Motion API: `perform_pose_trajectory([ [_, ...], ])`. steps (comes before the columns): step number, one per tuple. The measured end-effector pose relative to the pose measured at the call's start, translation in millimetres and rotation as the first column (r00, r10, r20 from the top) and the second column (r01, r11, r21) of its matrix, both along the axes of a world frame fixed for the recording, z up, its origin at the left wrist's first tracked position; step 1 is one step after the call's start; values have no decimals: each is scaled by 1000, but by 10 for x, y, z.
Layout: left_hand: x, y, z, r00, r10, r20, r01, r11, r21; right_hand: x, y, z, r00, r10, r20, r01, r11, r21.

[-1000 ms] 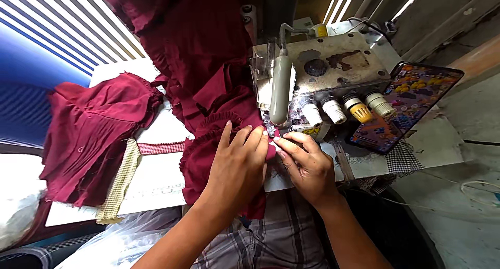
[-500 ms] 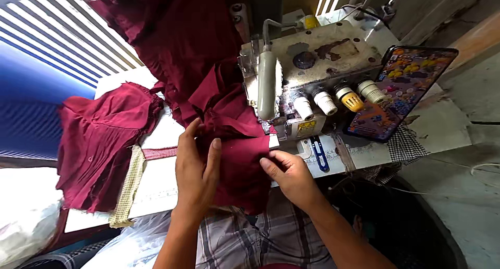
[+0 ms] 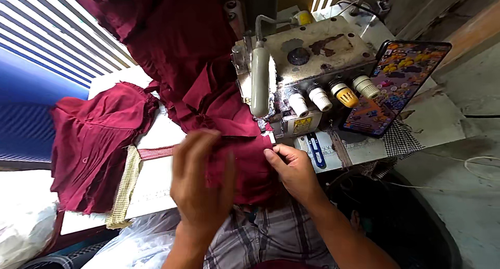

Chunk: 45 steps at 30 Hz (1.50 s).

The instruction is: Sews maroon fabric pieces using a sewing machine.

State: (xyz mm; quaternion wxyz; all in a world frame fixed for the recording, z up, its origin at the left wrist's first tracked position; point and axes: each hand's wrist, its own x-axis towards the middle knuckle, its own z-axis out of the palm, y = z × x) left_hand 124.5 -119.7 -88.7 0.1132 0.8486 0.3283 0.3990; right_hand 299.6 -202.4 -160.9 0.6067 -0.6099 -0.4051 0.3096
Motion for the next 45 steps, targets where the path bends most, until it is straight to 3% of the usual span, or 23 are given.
perform_pose_trajectory([
  [3,250,-160,-177,985,-137,-100,134,990,-42,-18,-13,65,996,-34,76,34,999,9],
  [5,336,-166,-380,980,-69,-184,74,997,19,-19,-32,30,995,-60,80,59,998,18],
  [8,354,-142,-489,986,-13,-168,24,998,66,21,-35,-36,996,-74,57,73,997,23],
  [18,400,-43,-468,982,9,-186,2,998,55,-39,-24,38,966,-208,156,196,977,86],
  [22,401,-26,-468,977,5,-215,6,999,47,-87,-88,35,945,-208,251,172,972,159],
  [27,408,58,-416,962,-39,-270,42,999,7,-119,-40,59,873,-249,418,200,967,159],
  [38,392,478,-296,944,-179,-278,170,984,-56,-172,42,59,807,-300,509,260,954,150],
  [40,340,272,-313,960,-97,-263,92,995,-29,-170,-12,-28,804,-284,523,247,959,141],
  [42,292,-185,-416,998,-14,-59,12,999,-32,-128,-111,-69,842,-235,486,201,972,123],
  [43,288,-438,-512,1000,9,19,-8,997,-82,-111,-165,-53,882,-201,425,166,979,119],
  [45,332,-823,-782,999,51,1,-49,975,-216,-99,-258,45,956,-100,277,70,991,115],
])
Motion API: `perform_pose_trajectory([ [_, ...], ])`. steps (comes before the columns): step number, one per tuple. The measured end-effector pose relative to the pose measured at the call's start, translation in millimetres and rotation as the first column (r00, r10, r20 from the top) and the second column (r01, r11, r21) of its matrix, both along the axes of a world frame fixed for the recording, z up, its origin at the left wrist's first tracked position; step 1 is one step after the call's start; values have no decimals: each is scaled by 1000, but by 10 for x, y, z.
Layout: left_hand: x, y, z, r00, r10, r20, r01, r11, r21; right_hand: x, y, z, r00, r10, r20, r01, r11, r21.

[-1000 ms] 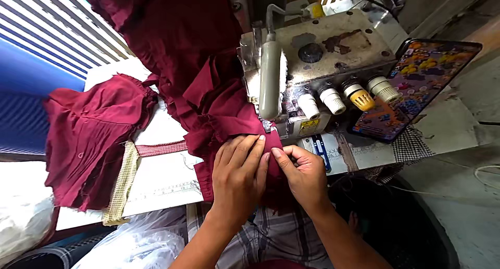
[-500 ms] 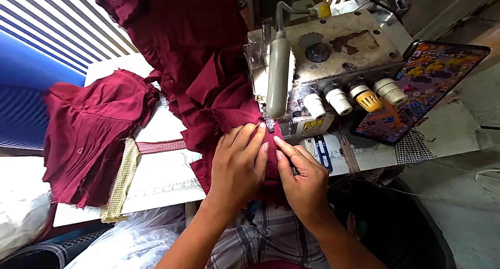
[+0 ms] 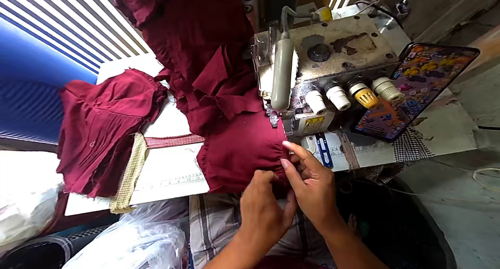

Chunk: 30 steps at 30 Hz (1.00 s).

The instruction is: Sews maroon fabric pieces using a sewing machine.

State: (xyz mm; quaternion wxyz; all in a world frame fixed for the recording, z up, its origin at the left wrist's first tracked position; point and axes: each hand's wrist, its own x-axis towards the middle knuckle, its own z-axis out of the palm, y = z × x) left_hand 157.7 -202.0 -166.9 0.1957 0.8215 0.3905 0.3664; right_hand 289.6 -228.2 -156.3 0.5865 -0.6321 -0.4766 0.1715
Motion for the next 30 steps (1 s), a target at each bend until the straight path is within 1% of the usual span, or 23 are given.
perform_pose_trajectory([
  [1,15,-98,-155,997,51,-52,-52,999,-11,7,-35,55,998,50,-33,-50,999,-9],
  [2,3,-133,-265,991,103,-79,-104,995,-2,22,-55,106,996,85,-28,-86,996,-30],
  [3,-46,-117,-305,988,125,-90,-125,992,10,50,-58,155,993,115,5,-115,992,-55],
  [5,-281,-37,-196,990,67,-127,-67,998,-2,137,-65,250,978,168,125,-154,981,-117],
  [7,-628,46,-3,984,-28,-178,18,998,-55,220,-74,326,922,218,320,-154,965,-213],
  [8,-805,108,113,978,-57,-203,43,997,-69,248,-55,354,864,241,442,-137,957,-254],
  [10,-1083,244,448,968,-29,-250,28,1000,-7,259,28,412,741,254,622,-105,958,-266],
  [12,-1168,364,909,963,70,-261,-38,991,126,247,120,544,683,238,691,-128,970,-207],
  [13,-1115,415,1111,971,114,-211,-72,978,197,256,174,643,678,231,698,-163,973,-163],
  [14,-1005,469,1252,986,122,-117,-88,962,258,283,241,747,684,224,694,-200,973,-118],
  [15,-852,547,1314,998,68,1,-65,954,292,321,317,842,703,212,679,-217,973,-79],
  [16,-676,634,1316,996,-29,90,4,963,270,371,394,915,735,201,647,-217,975,-57],
  [17,-499,717,1278,988,-106,108,79,970,230,425,465,960,780,193,595,-208,977,-44],
  [18,-331,793,1211,986,-149,76,133,974,185,473,522,980,817,176,548,-185,982,-40],
  [19,-178,882,1127,989,-146,-10,146,975,166,505,559,990,846,155,510,-157,987,-38],
  [21,-28,1087,977,970,-93,-224,140,968,208,528,565,976,884,146,445,-159,987,-9],
  [22,-30,1184,952,957,-76,-281,148,958,246,542,552,951,891,160,424,-182,983,11],
  [24,-122,1311,1028,934,-129,-333,237,921,308,585,481,867,893,209,398,-243,969,36],
  [26,-222,1290,1095,898,-224,-378,360,868,343,587,303,714,877,266,399,-302,953,28],
  [28,-305,1172,1019,861,-287,-421,444,827,344,540,122,436,875,284,393,-323,946,36],
  [30,-349,1053,820,813,-384,-438,534,792,297,488,21,143,890,250,381,-300,951,74],
])
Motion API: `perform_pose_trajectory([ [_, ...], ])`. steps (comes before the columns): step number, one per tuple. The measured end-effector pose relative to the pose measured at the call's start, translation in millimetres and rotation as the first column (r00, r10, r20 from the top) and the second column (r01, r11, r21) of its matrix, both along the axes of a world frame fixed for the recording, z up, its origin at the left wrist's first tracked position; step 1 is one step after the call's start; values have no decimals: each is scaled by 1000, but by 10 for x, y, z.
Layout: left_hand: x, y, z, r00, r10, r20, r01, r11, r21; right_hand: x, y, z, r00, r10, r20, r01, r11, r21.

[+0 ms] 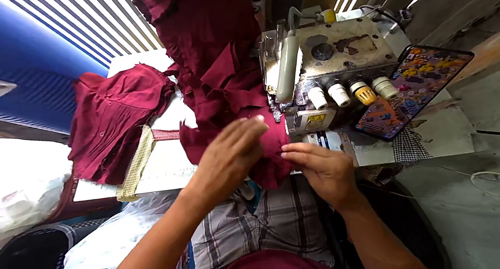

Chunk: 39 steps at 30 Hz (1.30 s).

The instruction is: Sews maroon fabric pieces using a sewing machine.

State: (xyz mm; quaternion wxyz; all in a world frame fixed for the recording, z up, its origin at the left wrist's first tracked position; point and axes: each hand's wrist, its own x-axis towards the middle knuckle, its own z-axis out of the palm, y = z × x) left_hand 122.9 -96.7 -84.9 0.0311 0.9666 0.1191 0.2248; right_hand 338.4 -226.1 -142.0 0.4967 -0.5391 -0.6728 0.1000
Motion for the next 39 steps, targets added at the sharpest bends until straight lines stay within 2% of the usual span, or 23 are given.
perform_pose_trajectory([
  [2,13,-42,-208,997,-78,-6,78,995,-64,-25,-27,-184,999,-35,-10,35,998,57],
  [4,49,-32,-277,996,-92,-9,90,990,-106,-42,-14,-230,997,-72,-4,72,994,88],
  [17,216,383,-23,993,-73,-92,57,984,-171,-48,283,-169,977,-203,64,197,976,94],
  [22,159,362,35,988,-53,-143,23,979,-201,-67,317,-145,972,-215,98,209,976,68],
  [26,-10,170,293,999,41,-18,-44,977,-210,-3,348,59,968,-173,183,179,984,-18],
  [30,-27,-57,548,981,157,115,-120,955,-273,108,394,467,988,21,156,-20,1000,-10],
  [32,104,-118,523,958,233,168,-161,920,-359,119,436,623,979,-24,201,18,999,31],
  [34,298,-116,353,937,307,166,-214,881,-423,106,484,718,972,-106,211,101,994,37],
  [37,441,9,8,922,347,174,-289,912,-291,62,496,740,980,-148,130,145,989,32],
  [39,367,111,6,952,252,172,-225,960,-166,58,416,681,987,-120,104,117,993,31],
])
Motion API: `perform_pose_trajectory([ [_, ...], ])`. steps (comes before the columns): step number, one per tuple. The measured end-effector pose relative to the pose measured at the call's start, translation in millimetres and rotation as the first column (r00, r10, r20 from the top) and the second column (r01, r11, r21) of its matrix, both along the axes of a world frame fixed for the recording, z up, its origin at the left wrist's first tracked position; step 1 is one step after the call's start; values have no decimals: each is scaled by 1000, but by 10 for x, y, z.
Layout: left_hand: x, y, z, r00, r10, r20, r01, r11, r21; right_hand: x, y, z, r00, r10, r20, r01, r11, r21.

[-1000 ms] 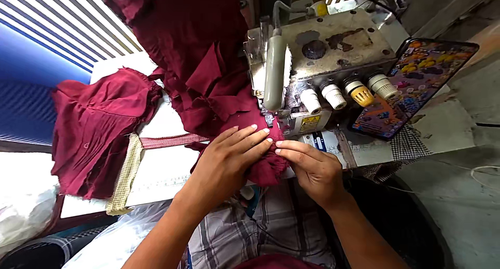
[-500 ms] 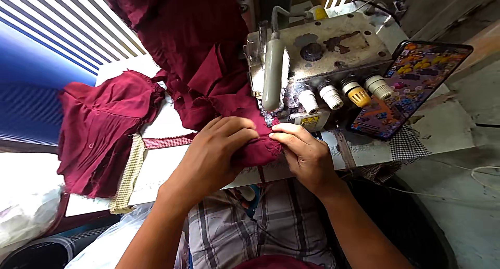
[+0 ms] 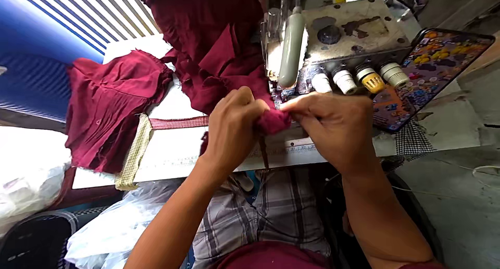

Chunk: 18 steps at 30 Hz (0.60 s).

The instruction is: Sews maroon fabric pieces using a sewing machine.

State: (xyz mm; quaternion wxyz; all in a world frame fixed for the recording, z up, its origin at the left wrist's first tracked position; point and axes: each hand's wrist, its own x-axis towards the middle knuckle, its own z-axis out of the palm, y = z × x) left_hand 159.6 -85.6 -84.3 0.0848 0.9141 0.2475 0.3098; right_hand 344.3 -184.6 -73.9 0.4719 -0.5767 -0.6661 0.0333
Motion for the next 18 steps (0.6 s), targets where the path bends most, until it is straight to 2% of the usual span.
perform_pose_trajectory([
  [2,-106,22,44,984,-149,-98,159,982,103,-20,-185,-188,999,42,-18,-42,999,1],
  [5,-219,-58,-67,923,-309,-229,336,938,85,-116,-404,-634,998,36,-50,-36,999,-12],
  [9,-267,-165,-231,918,-261,-297,286,957,44,-175,-464,-900,997,-19,-70,23,999,47],
  [18,-186,7,-149,930,-253,-266,252,967,-38,-160,-314,-807,996,-82,-21,83,995,47],
])
